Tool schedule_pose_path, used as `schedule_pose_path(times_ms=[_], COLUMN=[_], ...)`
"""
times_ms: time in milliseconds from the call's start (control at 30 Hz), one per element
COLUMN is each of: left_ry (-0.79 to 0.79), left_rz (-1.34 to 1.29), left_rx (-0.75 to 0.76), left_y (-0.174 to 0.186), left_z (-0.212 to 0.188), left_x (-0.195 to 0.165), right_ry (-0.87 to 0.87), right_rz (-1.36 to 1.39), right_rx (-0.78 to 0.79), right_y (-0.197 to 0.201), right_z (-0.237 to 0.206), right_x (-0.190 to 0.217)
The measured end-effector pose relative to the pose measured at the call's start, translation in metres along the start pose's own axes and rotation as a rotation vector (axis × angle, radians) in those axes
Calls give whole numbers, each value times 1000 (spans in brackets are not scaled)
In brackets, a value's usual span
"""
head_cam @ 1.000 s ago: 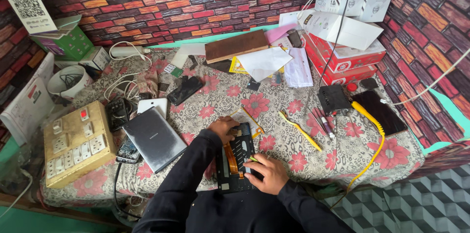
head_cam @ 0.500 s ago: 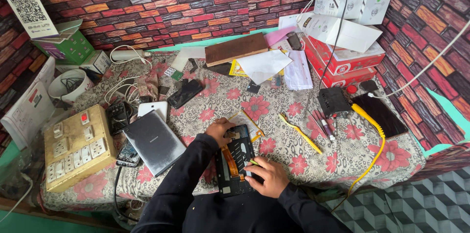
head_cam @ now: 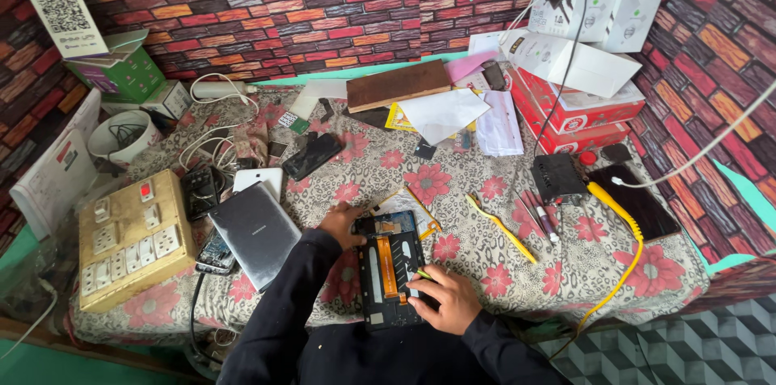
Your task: The person works on an opened phone lying on their lap, using a small screwdriver-like tool on its internal board. They then place the phone chassis on the table, pick up a small circuit board, and solder it with a yellow soldering iron, holding the board with one hand while applying the iron.
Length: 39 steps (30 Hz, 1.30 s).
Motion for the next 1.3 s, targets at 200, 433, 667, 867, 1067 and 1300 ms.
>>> schedule_pose_path(times_ms=[200, 433, 667, 867, 1067, 1300], left_ry=[-97, -69, 11, 125, 170, 110], left_rz=[-45, -24, 7, 36, 68, 77], left_rx=[-87, -31, -85, 12, 132, 92], left_y=[0, -3, -15, -17, -12, -13], left_z=[-6, -3, -5, -1, 13, 15], left_x=[13, 12, 7, 7, 10, 9], right_ry=[10, 3, -7, -44, 6, 25], right_rz=[-13, -9, -7, 2, 6, -5], right_rx=[-11, 2, 8, 30, -24, -43], right_y=[-3, -7, -8, -7, -2, 1], right_z=[-2, -4, -4, -3, -1, 0], right_x=[-3, -6, -8, -7, -2, 0])
Point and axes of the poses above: each hand's wrist, its own z-axis towards the middle knuckle, its own y-axis out of the back of the hand, x = y × z, the point moved 3 cm from there along z, towards the middle knuckle, and after that the axes turned 5 degrees about -z, right-handed, at the moved point
